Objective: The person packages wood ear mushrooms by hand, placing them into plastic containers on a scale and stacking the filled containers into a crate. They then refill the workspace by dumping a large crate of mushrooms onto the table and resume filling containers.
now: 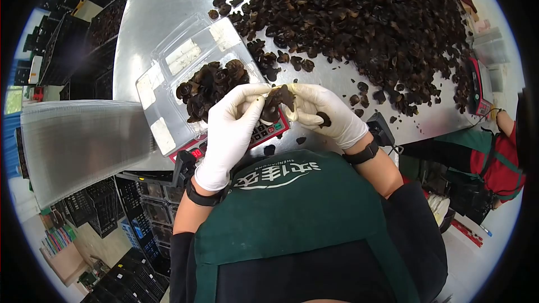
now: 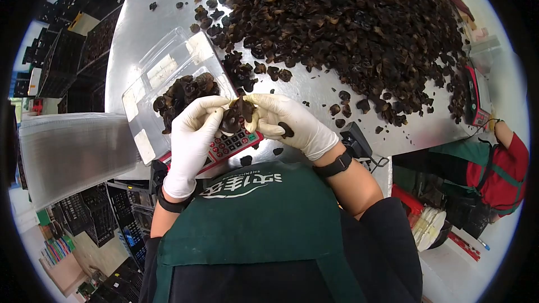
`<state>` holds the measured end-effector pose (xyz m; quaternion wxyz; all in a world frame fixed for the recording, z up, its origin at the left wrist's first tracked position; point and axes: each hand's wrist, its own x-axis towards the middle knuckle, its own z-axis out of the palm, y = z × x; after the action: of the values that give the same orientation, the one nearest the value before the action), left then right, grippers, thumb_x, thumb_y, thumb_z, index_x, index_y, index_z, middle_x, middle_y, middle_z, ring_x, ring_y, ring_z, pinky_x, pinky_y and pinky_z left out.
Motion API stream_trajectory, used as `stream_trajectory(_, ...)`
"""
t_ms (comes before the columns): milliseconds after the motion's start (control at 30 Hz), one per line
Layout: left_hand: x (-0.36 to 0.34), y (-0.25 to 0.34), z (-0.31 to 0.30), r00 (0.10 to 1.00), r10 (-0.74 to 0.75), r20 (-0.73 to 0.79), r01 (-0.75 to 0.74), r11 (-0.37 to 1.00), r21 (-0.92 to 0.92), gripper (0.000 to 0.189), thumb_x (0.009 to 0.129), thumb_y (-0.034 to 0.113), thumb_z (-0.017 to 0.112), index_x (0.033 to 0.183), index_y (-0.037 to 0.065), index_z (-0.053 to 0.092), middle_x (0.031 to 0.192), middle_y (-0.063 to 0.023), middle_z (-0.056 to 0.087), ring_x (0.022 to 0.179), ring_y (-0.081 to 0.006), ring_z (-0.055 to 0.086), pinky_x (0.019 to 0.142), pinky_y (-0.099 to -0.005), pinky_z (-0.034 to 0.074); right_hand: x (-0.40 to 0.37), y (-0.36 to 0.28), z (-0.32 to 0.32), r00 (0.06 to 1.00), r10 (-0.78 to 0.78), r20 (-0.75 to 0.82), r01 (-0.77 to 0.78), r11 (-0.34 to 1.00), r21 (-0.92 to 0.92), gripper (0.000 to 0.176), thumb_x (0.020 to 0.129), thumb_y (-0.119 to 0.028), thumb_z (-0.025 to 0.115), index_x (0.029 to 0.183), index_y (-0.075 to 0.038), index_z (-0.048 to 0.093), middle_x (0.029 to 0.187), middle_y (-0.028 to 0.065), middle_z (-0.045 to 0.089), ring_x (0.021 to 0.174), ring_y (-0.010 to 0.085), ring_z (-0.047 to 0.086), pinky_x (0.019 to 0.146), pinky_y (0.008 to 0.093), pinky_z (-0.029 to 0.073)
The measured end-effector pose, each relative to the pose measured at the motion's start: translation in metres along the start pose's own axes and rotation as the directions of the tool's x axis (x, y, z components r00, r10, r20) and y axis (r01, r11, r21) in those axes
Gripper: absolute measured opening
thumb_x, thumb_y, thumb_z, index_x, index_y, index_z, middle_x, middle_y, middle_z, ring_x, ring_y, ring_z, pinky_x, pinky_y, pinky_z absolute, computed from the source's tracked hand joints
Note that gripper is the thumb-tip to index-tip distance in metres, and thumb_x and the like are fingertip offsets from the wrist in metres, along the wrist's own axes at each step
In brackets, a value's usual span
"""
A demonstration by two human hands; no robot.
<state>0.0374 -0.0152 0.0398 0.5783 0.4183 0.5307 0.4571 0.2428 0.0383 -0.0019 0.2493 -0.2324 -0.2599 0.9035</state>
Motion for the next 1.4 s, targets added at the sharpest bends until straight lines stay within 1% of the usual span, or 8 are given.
stream_trajectory(100,0.0,0.002,-0.002,0.999,-0.032,0.018,0.032,0.999,0.022,0.022,0.099,0.006,0.057,0.119,0.0,0.065,0.098,-0.0037,0.071,0.077,-0.0049,0.064,0.067,-0.0201,0.051,-0.002,0.0,-0.001,0.998,-0.022,-0.054,0.018,0.998,-0.065,0.04,0.107,-0.036,0.041,0.122,-0.003,0.059,0.082,0.009,0.068,0.044,0.0011,0.035,0.04,0.017,0.026)
stream_trajectory(233,0.002,-0.002,-0.009,0.994,-0.073,0.086,0.092,0.967,-0.239,0.024,0.099,0.007,0.056,0.121,-0.001,0.063,0.102,-0.0059,0.069,0.073,-0.0076,0.063,0.065,-0.0204,0.05,-0.006,-0.004,0.008,0.988,-0.125,-0.093,0.092,0.95,-0.299,0.051,0.106,-0.042,0.042,0.132,0.001,0.053,0.083,0.0067,0.067,0.05,0.0008,0.035,0.046,0.0163,0.027)
stream_trajectory(400,0.003,-0.017,-0.022,0.952,-0.107,0.285,0.282,0.664,-0.693,0.028,0.1,0.009,0.056,0.125,0.0,0.058,0.101,-0.0092,0.065,0.074,-0.0105,0.057,0.06,-0.0208,0.044,-0.01,-0.01,0.031,0.966,-0.246,-0.08,0.175,0.849,-0.499,0.057,0.102,-0.045,0.052,0.136,0.001,0.051,0.084,0.0024,0.067,0.054,-0.0008,0.035,0.049,0.015,0.026)
stream_trajectory(533,-0.004,-0.018,-0.022,0.926,-0.191,0.325,0.376,0.542,-0.752,0.025,0.1,0.008,0.054,0.122,-0.003,0.055,0.099,-0.012,0.062,0.073,-0.0144,0.059,0.06,-0.0218,0.05,-0.009,-0.013,0.044,0.958,-0.267,-0.108,0.174,0.836,-0.521,0.049,0.097,-0.035,0.065,0.131,-0.001,0.055,0.087,-0.0002,0.068,0.058,-0.0016,0.039,0.052,0.0142,0.029)
stream_trajectory(967,-0.011,-0.019,-0.015,0.93,-0.23,0.285,0.366,0.596,-0.714,0.031,0.1,0.01,0.053,0.127,-0.005,0.054,0.1,-0.0113,0.063,0.071,-0.0135,0.059,0.057,-0.0196,0.049,-0.008,-0.003,0.04,0.939,-0.319,-0.131,0.185,0.787,-0.588,0.038,0.094,-0.016,0.069,0.126,0.001,0.056,0.088,0.0017,0.064,0.083,0.005,0.059,0.077,0.0189,0.047)
stream_trajectory(1100,-0.016,-0.013,-0.005,0.988,-0.14,0.062,0.153,0.914,-0.376,0.028,0.102,0.014,0.054,0.123,-0.003,0.06,0.097,-0.0081,0.068,0.07,-0.0121,0.065,0.06,-0.0201,0.051,-0.013,-0.002,0.047,0.922,-0.369,-0.118,0.179,0.675,-0.715,0.036,0.092,-0.012,0.069,0.124,0.001,0.058,0.082,-0.0004,0.06,0.076,0.0029,0.056,0.072,0.0183,0.047)
stream_trajectory(1233,-0.02,-0.008,0.006,0.995,-0.079,0.058,0.091,0.965,-0.247,0.028,0.102,0.015,0.055,0.123,-0.001,0.062,0.1,-0.0083,0.068,0.077,-0.0096,0.065,0.066,-0.0212,0.052,-0.009,0.01,0.037,0.868,-0.455,-0.201,0.026,0.444,-0.896,0.024,0.091,-0.011,0.067,0.112,-0.001,0.064,0.075,0.0,0.062,0.059,0.0032,0.05,0.056,0.0217,0.043)
stream_trajectory(1400,-0.025,-0.01,0.004,0.997,-0.014,0.072,0.019,0.998,-0.064,0.031,0.093,0.006,0.065,0.122,-0.001,0.06,0.097,-0.0037,0.066,0.078,-0.0045,0.06,0.068,-0.019,0.049,-0.009,0.013,0.039,0.866,-0.472,-0.165,0.09,0.472,-0.877,0.019,0.091,-0.004,0.067,0.107,0.005,0.066,0.09,0.0086,0.073,0.079,0.0098,0.069,0.07,0.0238,0.055)
